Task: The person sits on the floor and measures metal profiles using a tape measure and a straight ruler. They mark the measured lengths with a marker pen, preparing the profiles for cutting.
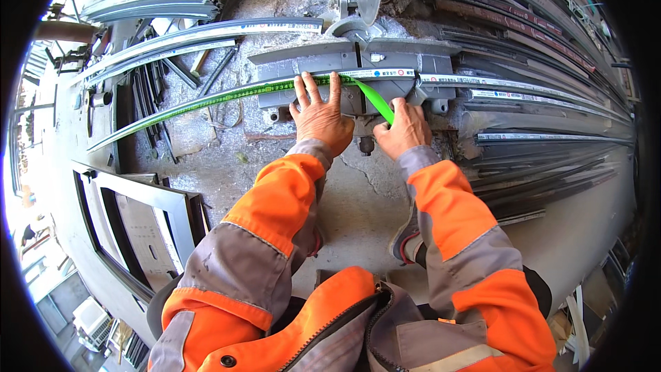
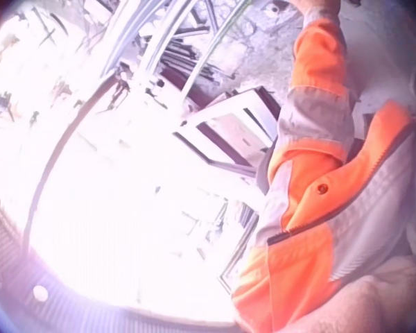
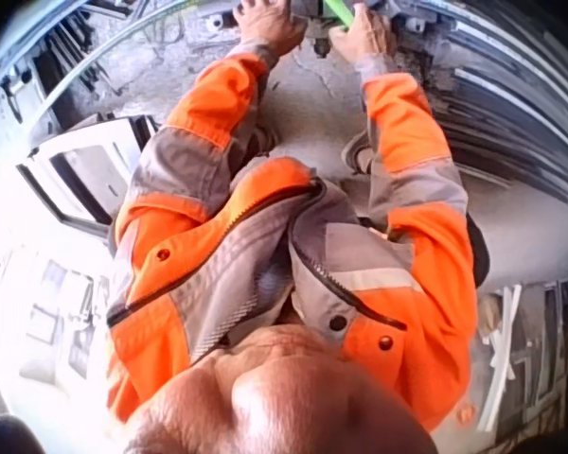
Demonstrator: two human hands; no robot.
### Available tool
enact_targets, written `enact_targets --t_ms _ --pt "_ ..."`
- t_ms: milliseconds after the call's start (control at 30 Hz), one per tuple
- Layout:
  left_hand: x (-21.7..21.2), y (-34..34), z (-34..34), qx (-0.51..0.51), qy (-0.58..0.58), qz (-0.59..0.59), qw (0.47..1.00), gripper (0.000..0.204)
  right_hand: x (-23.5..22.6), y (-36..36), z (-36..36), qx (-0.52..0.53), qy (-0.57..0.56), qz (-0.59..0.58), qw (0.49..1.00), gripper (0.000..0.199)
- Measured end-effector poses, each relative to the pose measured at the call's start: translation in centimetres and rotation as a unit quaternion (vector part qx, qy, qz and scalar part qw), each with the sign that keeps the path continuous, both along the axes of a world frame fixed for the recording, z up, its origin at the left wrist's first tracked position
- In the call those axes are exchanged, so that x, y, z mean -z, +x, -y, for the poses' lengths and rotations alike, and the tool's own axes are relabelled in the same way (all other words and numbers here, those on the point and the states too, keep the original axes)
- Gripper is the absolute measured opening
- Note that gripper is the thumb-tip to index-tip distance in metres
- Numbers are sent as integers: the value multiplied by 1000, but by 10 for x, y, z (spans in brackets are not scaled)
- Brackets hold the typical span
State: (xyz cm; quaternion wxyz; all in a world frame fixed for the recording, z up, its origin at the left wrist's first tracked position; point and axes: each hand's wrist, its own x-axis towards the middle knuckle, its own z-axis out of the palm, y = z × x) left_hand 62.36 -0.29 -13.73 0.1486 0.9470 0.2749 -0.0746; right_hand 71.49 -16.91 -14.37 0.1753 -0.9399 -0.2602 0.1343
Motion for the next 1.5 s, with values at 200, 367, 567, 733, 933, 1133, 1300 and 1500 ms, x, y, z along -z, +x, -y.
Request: enact_targets --t_ms 200,367,567,733,933,1133,1300,1500 --pt "-6 5 0 2 1 -22 1000 105 -38 30 6 -38 -9 -78 996 49" --pt "-13 4 -5 0 -12 -52 999 106 -64 52 5 -119 -30 -187 975 41" --pt "-21 9 -5 8 -15 -65 998 109 -66 58 -4 -114 -162 -156 968 36" --pt "-33 10 -10 7 -33 -91 995 107 -80 42 -19 -66 -223 -104 967 39" --pt "-31 12 -9 0 -62 -75 995 102 -88 43 -24 -49 -208 -105 971 47" --pt "-24 9 -7 -3 -53 -57 997 102 -82 66 -14 -71 -178 -143 971 44" --pt "-23 9 -6 -2 -43 -60 997 104 -72 78 -9 -83 -121 -141 979 33" --pt "-17 7 -5 -2 -37 -36 999 99 -55 83 -9 -109 -134 -61 983 33"
